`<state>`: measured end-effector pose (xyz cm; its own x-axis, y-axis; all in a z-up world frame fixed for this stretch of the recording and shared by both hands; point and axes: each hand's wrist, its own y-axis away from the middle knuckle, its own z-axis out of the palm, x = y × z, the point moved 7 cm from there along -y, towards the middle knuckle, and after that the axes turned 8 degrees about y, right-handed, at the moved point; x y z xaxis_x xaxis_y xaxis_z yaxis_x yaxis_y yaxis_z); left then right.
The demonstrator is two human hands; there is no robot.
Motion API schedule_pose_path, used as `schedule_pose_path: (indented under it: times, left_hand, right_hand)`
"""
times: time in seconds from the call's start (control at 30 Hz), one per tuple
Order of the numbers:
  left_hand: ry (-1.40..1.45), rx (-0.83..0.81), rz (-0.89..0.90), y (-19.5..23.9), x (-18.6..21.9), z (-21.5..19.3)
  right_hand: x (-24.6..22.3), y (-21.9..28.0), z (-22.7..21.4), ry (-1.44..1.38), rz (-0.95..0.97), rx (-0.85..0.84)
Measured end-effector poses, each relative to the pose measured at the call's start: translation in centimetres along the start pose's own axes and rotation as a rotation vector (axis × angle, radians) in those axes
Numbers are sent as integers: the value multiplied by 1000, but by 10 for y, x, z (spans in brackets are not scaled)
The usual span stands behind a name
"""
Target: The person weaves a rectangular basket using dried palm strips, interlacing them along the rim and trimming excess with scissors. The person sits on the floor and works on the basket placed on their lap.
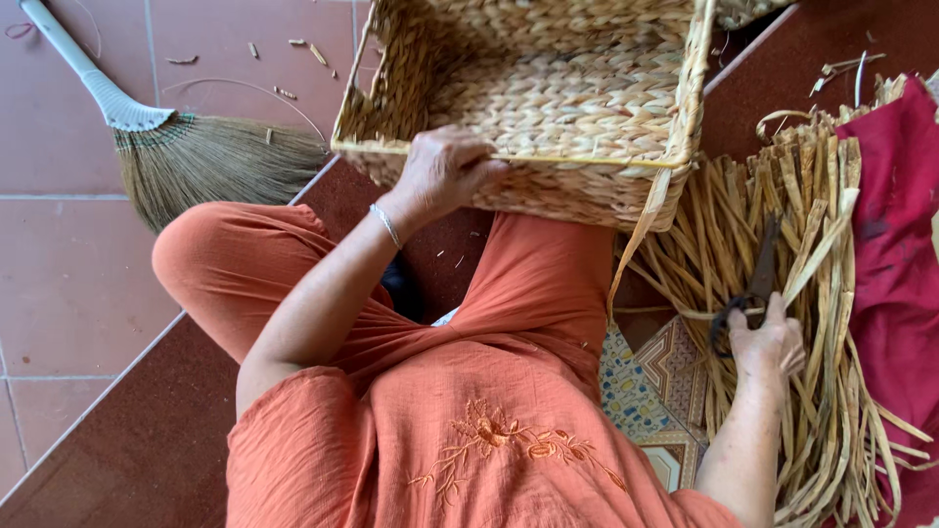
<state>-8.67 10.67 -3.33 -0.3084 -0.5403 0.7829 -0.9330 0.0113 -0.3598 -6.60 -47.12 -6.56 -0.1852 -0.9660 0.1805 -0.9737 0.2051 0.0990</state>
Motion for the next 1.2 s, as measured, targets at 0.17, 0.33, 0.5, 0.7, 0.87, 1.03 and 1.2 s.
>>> schedule_pose_path:
  times: [0.17,0.33,0.5,0.7,0.87,1.03,1.2]
  left_hand:
    - [-3,241,37,27,40,5]
    - [7,326,-115,46,62,8]
    - [21,236,-211,35,58,5]
    - [44,-146,-317,-2,43,-10]
    - [-86,40,128,-55,85,-13]
    - [-130,74,387,-102,112,42]
    - [584,8,-32,-135,60,56]
  right_hand:
    - [-61,14,-70,89,-202,312]
    - [-183,29,-121,-834,-662,270]
    - [-273,14,-156,-849,-789,434]
    - [-283,-27,-137,-1342,-573,-14]
    - [-266,-23,-167,-1414,-578,-180]
    - [-277,26,-193,-1304,-622,-302]
    - [-302,7,-228,-932,-1036,340]
